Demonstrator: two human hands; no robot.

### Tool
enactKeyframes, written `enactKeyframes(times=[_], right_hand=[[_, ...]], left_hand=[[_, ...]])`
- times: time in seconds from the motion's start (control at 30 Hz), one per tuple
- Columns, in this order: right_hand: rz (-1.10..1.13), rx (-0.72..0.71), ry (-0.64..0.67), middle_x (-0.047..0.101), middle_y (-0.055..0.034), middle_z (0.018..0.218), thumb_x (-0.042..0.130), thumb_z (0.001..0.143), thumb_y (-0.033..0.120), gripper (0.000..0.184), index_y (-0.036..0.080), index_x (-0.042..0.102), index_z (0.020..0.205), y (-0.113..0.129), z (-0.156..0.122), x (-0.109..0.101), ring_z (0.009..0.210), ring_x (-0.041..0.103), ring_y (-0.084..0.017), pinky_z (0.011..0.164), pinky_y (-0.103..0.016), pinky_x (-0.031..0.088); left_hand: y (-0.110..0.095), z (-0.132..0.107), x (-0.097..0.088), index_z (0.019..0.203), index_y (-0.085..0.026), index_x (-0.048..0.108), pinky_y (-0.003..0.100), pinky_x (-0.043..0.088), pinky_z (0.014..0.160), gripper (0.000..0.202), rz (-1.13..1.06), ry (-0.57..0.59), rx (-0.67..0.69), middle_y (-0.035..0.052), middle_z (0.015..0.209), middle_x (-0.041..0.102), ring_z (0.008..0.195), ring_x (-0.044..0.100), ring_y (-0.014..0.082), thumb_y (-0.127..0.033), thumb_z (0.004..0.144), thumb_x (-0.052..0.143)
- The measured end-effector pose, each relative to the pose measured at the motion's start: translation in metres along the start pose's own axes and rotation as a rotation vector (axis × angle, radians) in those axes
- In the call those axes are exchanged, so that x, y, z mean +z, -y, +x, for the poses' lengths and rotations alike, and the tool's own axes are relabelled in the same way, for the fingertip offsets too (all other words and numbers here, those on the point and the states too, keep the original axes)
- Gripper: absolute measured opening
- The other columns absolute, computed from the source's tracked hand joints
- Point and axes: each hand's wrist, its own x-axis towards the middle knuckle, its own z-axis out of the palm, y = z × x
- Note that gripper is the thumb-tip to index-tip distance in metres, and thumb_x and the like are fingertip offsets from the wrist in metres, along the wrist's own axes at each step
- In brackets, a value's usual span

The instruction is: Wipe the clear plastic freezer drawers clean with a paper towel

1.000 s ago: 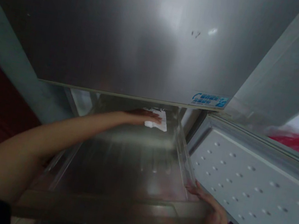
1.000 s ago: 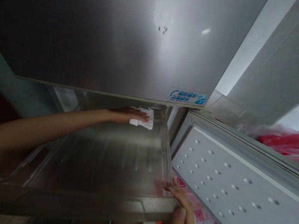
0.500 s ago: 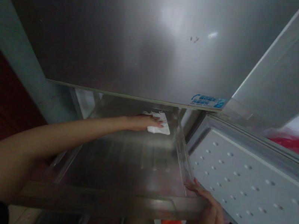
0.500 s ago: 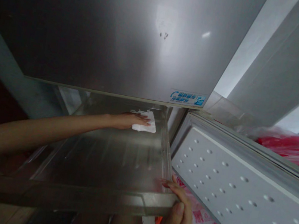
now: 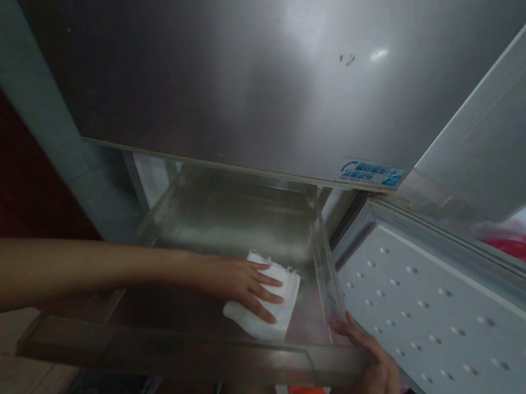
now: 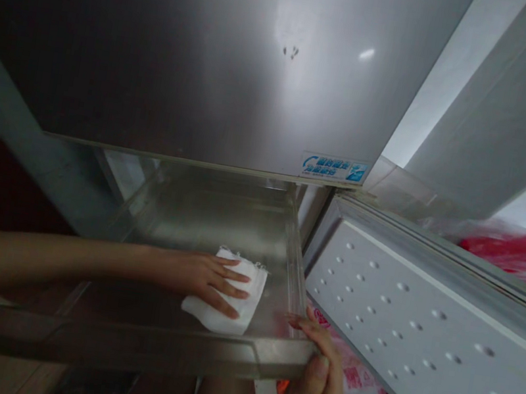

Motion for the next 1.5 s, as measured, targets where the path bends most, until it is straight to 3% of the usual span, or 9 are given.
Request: enactKeyframes(times=[0.17, 0.37, 0.53, 0.7, 0.87, 1.03, 1.13, 1.3, 1.5], right_hand=[[0.030, 0.034, -0.004, 0.073, -0.0076, 0.090, 0.048, 0.094, 0.035, 0.029, 0.016, 0.070, 0.094, 0.002, 0.000, 0.001, 0.086, 0.070, -0.025, 0.088, -0.049, 0.050], [0.033, 0.049, -0.006, 0.073, -0.0074, 0.092, 0.049, 0.093, 0.037, 0.029, 0.016, 0.069, 0.095, 0.004, -0.001, 0.001, 0.091, 0.069, -0.026, 0.091, -0.051, 0.048], [0.026, 0.044, 0.026, 0.073, -0.0075, 0.095, 0.048, 0.094, 0.035, 0.029, 0.017, 0.070, 0.098, -0.001, -0.003, -0.003, 0.095, 0.068, -0.026, 0.091, -0.048, 0.048], [0.016, 0.026, 0.034, 0.073, -0.0074, 0.094, 0.047, 0.094, 0.036, 0.029, 0.017, 0.070, 0.097, -0.003, -0.002, -0.004, 0.089, 0.069, -0.024, 0.084, -0.043, 0.051], [-0.027, 0.038, 0.051, 0.074, -0.0079, 0.096, 0.045, 0.096, 0.035, 0.030, 0.016, 0.069, 0.098, -0.003, -0.002, -0.006, 0.091, 0.069, -0.024, 0.085, -0.042, 0.049], [-0.022, 0.052, 0.030, 0.074, -0.0068, 0.095, 0.048, 0.094, 0.038, 0.030, 0.017, 0.069, 0.096, -0.003, -0.001, -0.004, 0.089, 0.070, -0.023, 0.087, -0.041, 0.049], [-0.012, 0.042, 0.006, 0.074, -0.0069, 0.091, 0.049, 0.094, 0.039, 0.031, 0.017, 0.070, 0.094, -0.002, -0.001, -0.002, 0.088, 0.070, -0.023, 0.087, -0.041, 0.050], [-0.009, 0.052, 0.017, 0.075, -0.0074, 0.091, 0.047, 0.095, 0.038, 0.031, 0.017, 0.070, 0.096, -0.005, -0.003, -0.004, 0.092, 0.070, -0.023, 0.088, -0.041, 0.050], [0.010, 0.086, -0.002, 0.074, -0.0080, 0.091, 0.051, 0.093, 0.041, 0.031, 0.017, 0.071, 0.094, -0.005, -0.003, -0.004, 0.097, 0.069, -0.025, 0.092, -0.044, 0.048]], left_hand=[[0.030, -0.009, -0.011, 0.139, -0.031, 0.052, 0.037, 0.009, 0.124, 0.046, 0.040, 0.019, 0.017, 0.0008, 0.152, 0.043, 0.147, 0.025, 0.0148, -0.012, 0.099, 0.041], [0.083, -0.012, -0.032, 0.140, -0.015, 0.051, 0.039, 0.017, 0.121, 0.041, 0.095, -0.149, -0.163, 0.0120, 0.154, 0.039, 0.145, 0.032, 0.0208, -0.015, 0.102, 0.036], [0.130, -0.007, -0.050, 0.142, -0.025, 0.049, 0.045, 0.020, 0.119, 0.047, 0.090, -0.231, -0.414, 0.0054, 0.156, 0.037, 0.145, 0.032, 0.0215, -0.011, 0.100, 0.033], [0.158, 0.000, -0.054, 0.136, -0.029, 0.055, 0.038, 0.027, 0.117, 0.048, 0.070, -0.340, -0.496, 0.0001, 0.152, 0.045, 0.141, 0.039, 0.0170, -0.010, 0.098, 0.033], [0.138, -0.003, -0.047, 0.143, -0.031, 0.046, 0.051, 0.021, 0.118, 0.046, 0.172, -0.255, -0.543, 0.0058, 0.158, 0.033, 0.145, 0.031, 0.0259, -0.019, 0.101, 0.035], [0.092, -0.015, -0.033, 0.144, -0.024, 0.045, 0.037, 0.025, 0.119, 0.049, 0.223, -0.160, -0.384, 0.0072, 0.155, 0.038, 0.145, 0.033, 0.0188, -0.011, 0.097, 0.041], [0.060, -0.020, -0.019, 0.144, -0.021, 0.045, 0.040, 0.025, 0.120, 0.049, 0.250, -0.107, -0.289, 0.0090, 0.155, 0.039, 0.144, 0.034, 0.0203, -0.009, 0.097, 0.039], [0.013, -0.026, 0.004, 0.144, -0.029, 0.046, 0.041, 0.016, 0.123, 0.049, 0.253, -0.024, -0.152, 0.0026, 0.154, 0.041, 0.144, 0.033, 0.0198, -0.011, 0.099, 0.038], [-0.007, -0.031, 0.007, 0.143, -0.036, 0.046, 0.038, 0.010, 0.125, 0.048, 0.224, 0.016, -0.073, -0.0019, 0.153, 0.042, 0.146, 0.027, 0.0162, -0.015, 0.100, 0.038]])
